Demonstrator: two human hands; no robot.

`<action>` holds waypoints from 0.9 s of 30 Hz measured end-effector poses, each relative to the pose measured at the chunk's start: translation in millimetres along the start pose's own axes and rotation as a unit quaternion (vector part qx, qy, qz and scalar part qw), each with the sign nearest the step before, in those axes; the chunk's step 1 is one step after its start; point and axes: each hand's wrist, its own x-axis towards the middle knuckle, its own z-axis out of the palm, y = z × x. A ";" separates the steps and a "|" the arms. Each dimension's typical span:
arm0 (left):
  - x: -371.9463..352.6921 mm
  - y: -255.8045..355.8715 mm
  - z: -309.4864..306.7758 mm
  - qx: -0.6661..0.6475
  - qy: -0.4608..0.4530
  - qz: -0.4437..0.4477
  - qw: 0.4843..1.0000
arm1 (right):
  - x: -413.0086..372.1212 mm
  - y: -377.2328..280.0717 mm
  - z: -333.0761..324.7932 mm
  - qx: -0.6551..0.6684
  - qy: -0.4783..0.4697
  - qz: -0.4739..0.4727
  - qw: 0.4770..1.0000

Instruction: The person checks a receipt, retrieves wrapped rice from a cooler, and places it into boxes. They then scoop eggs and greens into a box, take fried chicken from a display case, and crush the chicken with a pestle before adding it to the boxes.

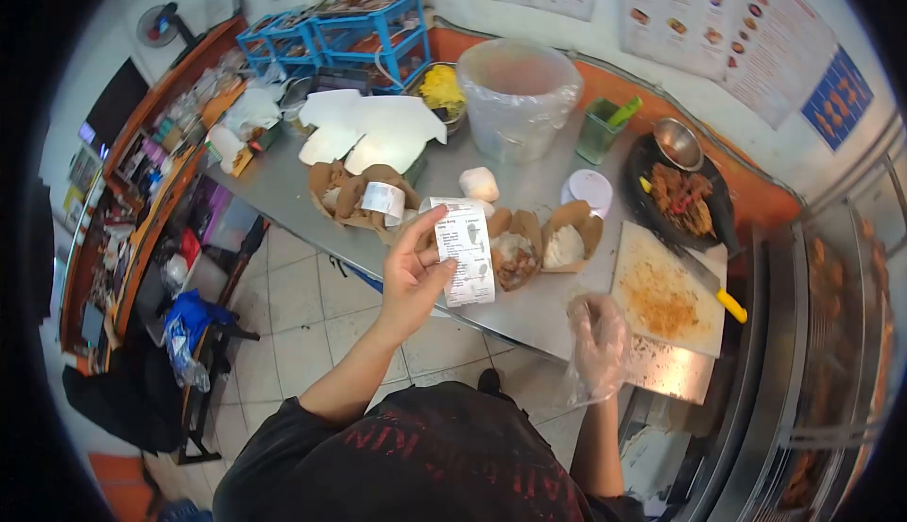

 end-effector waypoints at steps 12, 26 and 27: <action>40.7 29.5 -106.1 -0.028 0.102 -0.029 0.994 | 263.4 3.2 227.9 -0.372 -0.335 -0.105 0.859; 166.3 55.2 -354.8 -0.081 0.074 -0.037 0.993 | 298.9 276.8 314.1 -0.771 -0.070 -0.020 0.632; 173.6 54.8 -369.6 -0.066 0.062 -0.036 0.995 | 301.1 227.1 300.9 -0.674 -0.135 0.002 0.726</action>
